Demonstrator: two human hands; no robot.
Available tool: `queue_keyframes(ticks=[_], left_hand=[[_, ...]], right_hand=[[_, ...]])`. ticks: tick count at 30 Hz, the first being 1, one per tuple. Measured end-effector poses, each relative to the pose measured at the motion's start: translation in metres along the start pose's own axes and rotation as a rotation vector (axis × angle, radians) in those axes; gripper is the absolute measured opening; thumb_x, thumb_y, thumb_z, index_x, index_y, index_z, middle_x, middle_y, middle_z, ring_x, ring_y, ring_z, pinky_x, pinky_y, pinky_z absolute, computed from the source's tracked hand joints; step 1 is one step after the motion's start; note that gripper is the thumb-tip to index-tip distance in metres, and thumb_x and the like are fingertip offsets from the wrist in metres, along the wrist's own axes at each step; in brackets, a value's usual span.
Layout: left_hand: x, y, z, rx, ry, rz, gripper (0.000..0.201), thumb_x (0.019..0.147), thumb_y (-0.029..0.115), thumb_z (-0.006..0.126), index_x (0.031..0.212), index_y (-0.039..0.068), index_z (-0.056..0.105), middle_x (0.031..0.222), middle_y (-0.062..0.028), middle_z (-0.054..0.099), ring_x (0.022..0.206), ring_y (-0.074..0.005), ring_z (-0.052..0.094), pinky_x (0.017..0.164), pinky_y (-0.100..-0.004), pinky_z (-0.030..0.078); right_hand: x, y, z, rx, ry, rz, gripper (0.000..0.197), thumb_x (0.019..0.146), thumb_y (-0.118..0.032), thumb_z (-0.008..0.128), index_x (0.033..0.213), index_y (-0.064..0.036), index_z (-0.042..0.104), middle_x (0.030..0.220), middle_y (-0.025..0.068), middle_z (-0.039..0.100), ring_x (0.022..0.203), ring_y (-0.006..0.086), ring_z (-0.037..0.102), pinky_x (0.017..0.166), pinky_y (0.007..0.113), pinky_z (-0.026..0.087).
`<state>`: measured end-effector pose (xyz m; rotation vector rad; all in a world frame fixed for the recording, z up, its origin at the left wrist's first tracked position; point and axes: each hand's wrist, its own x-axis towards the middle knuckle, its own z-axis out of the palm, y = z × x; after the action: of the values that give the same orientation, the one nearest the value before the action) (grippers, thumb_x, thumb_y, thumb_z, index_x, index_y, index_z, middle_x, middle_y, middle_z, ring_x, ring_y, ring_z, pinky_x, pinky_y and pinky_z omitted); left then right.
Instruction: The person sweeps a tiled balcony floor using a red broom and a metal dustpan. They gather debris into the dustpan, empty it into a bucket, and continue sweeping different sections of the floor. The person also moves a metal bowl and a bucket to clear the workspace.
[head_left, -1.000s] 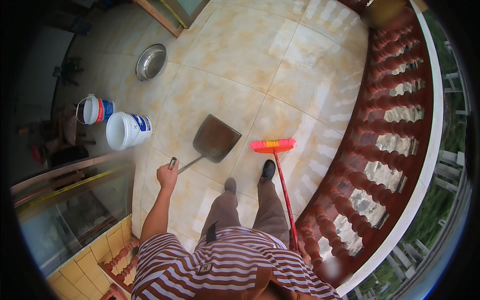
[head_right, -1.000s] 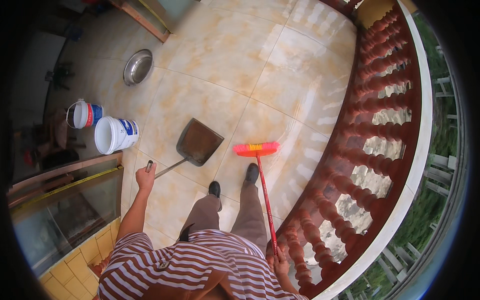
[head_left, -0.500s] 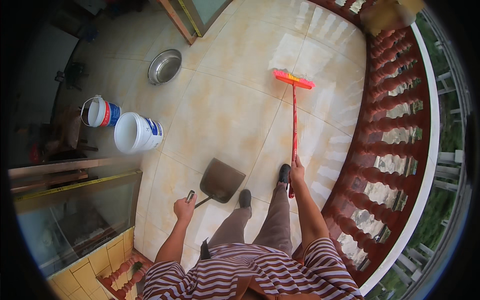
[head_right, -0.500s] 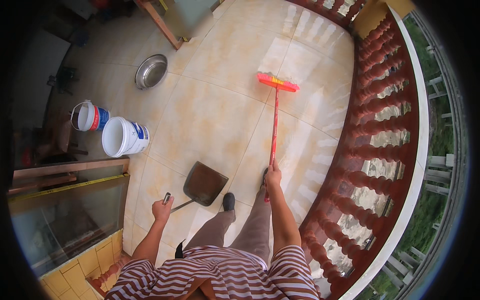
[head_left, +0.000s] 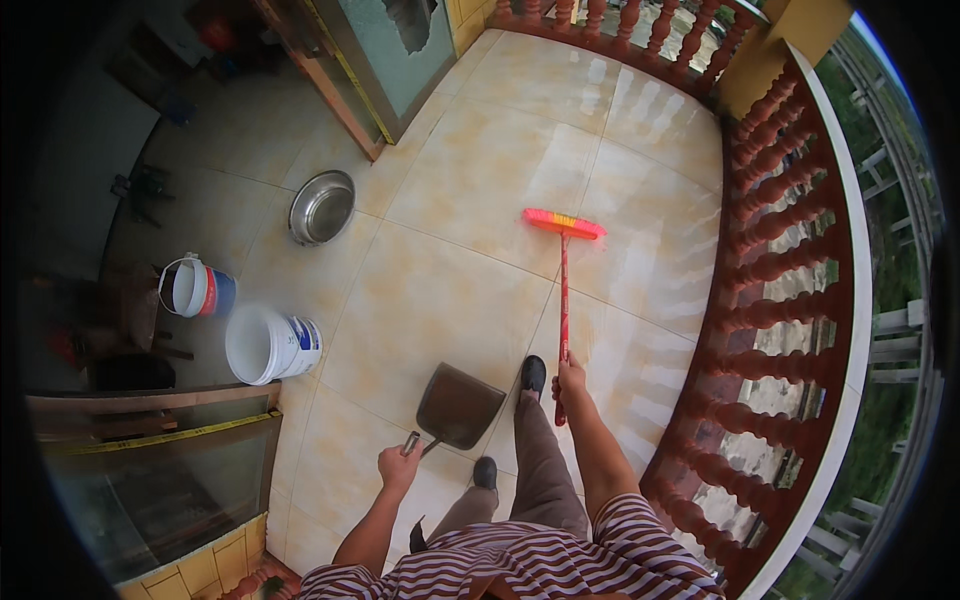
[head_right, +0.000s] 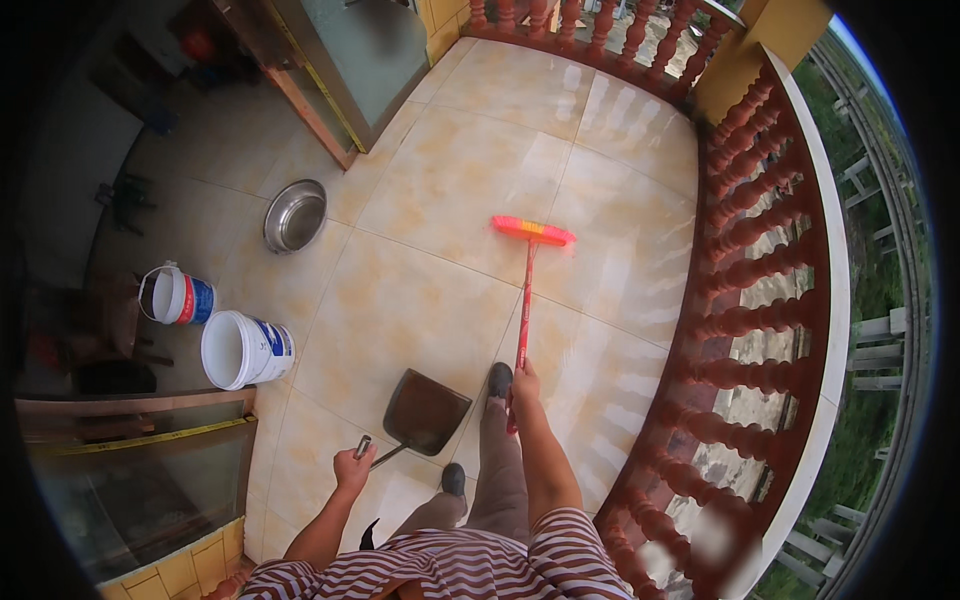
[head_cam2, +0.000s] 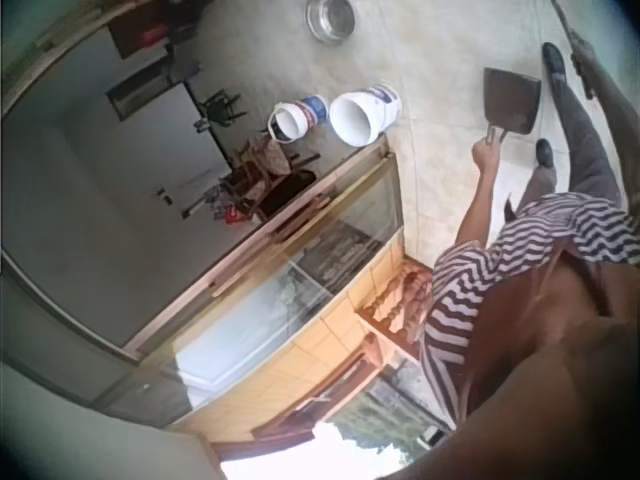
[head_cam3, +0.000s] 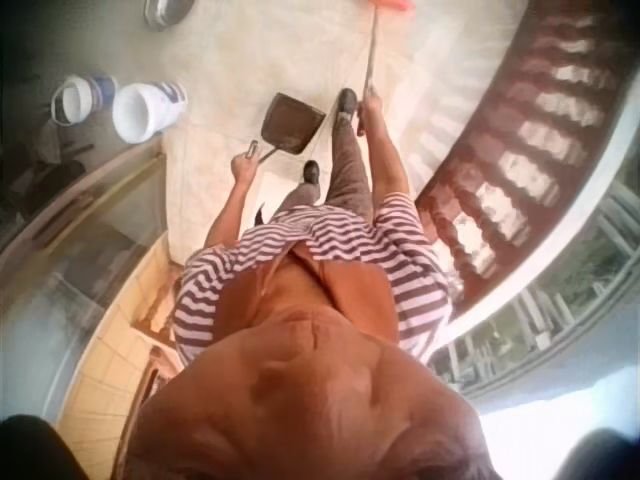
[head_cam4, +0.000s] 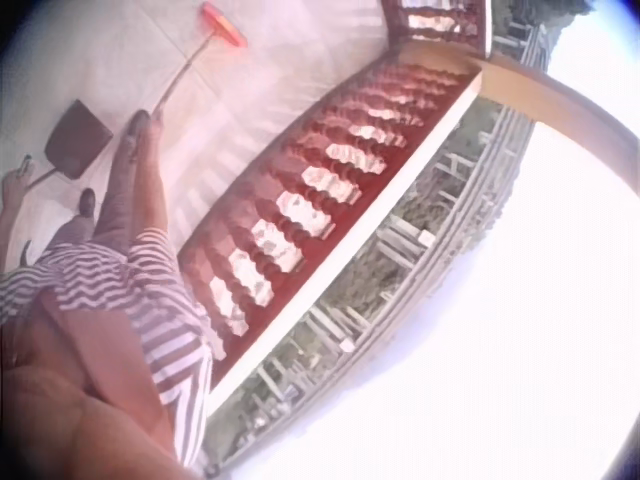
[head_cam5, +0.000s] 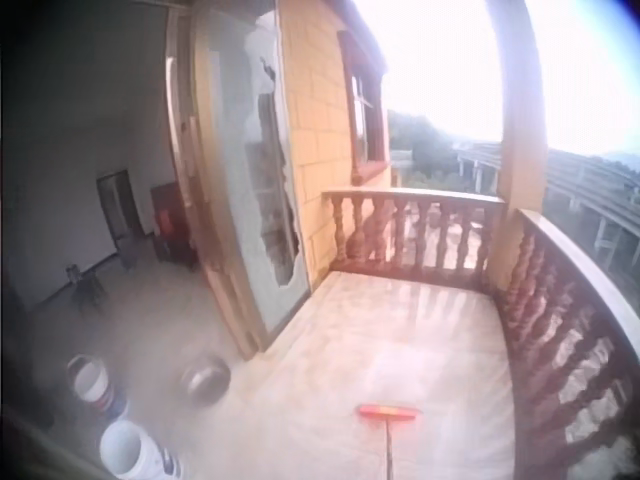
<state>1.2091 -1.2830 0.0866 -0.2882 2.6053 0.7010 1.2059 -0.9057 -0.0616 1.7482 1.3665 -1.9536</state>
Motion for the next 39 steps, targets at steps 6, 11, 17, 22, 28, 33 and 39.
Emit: queue_keyframes(ticks=[6,11,17,22,28,33,39], left_hand=[[0.057,0.145,0.064,0.019,-0.163,0.106,0.051,0.075,0.049,0.069,0.056,0.002,0.06,0.053,-0.0177,0.054,0.053,-0.0361,0.057,0.052,-0.0436,0.042],[0.092,0.228,0.106,-0.025,-0.19,0.086,0.053,0.076,0.05,0.068,0.054,0.003,0.058,0.054,-0.0165,0.056,0.056,-0.036,0.059,0.054,-0.0431,0.046],[0.136,0.312,0.16,-0.087,-0.169,0.199,0.055,0.077,0.049,0.067,0.054,0.002,0.054,0.052,-0.0147,0.055,0.051,-0.0329,0.057,0.051,-0.0424,0.043],[0.155,0.38,0.191,-0.154,-0.304,0.352,0.05,0.076,0.049,0.068,0.056,0.005,0.054,0.056,-0.0143,0.057,0.055,-0.0324,0.058,0.054,-0.0428,0.044],[0.162,0.383,0.2,-0.299,-0.654,0.513,0.042,0.071,0.04,0.072,0.086,0.004,0.056,0.083,-0.0139,0.06,0.082,-0.0291,0.059,0.072,-0.0399,0.046],[0.191,0.322,0.154,-0.384,-0.488,0.502,0.044,0.075,0.04,0.069,0.1,0.005,0.06,0.091,-0.0126,0.059,0.093,-0.0271,0.058,0.08,-0.0365,0.047],[0.297,0.151,0.068,-0.341,-0.47,0.043,0.034,0.078,0.041,0.067,0.088,0.008,0.067,0.076,-0.0091,0.066,0.074,-0.0253,0.064,0.068,-0.037,0.05]], right_hand=[[0.081,-0.227,-0.043,0.037,-0.089,-0.192,0.052,0.096,-0.019,0.037,0.147,-0.0245,0.027,0.061,0.0007,0.044,0.046,0.0105,0.042,0.039,0.028,0.039],[0.0,-0.099,-0.152,-0.146,0.124,-0.042,0.046,0.097,-0.026,0.04,0.142,-0.034,0.036,0.055,0.0011,0.043,0.037,0.0115,0.039,0.033,0.028,0.035],[-0.005,-0.095,-0.187,-0.171,0.219,0.196,0.045,0.097,-0.025,0.04,0.14,-0.0355,0.04,0.052,0.0025,0.041,0.035,0.0141,0.038,0.031,0.03,0.034],[0.114,-0.235,-0.164,0.049,0.137,-0.002,0.047,0.096,-0.027,0.04,0.141,-0.0341,0.034,0.055,-0.0008,0.039,0.037,0.0097,0.036,0.032,0.026,0.032],[0.076,-0.308,-0.083,0.19,-0.07,0.038,0.043,0.096,-0.02,0.044,0.137,-0.0298,0.036,0.061,-0.0028,0.038,0.046,0.0071,0.036,0.039,0.022,0.033],[-0.006,-0.292,-0.04,0.071,-0.074,0.046,0.048,0.096,-0.02,0.044,0.141,-0.0307,0.033,0.061,-0.0025,0.039,0.044,0.0084,0.036,0.038,0.023,0.034],[-0.088,-0.252,0.082,-0.105,-0.202,0.107,0.047,0.096,-0.02,0.044,0.141,-0.0307,0.033,0.06,-0.0017,0.038,0.043,0.009,0.035,0.038,0.025,0.032]])
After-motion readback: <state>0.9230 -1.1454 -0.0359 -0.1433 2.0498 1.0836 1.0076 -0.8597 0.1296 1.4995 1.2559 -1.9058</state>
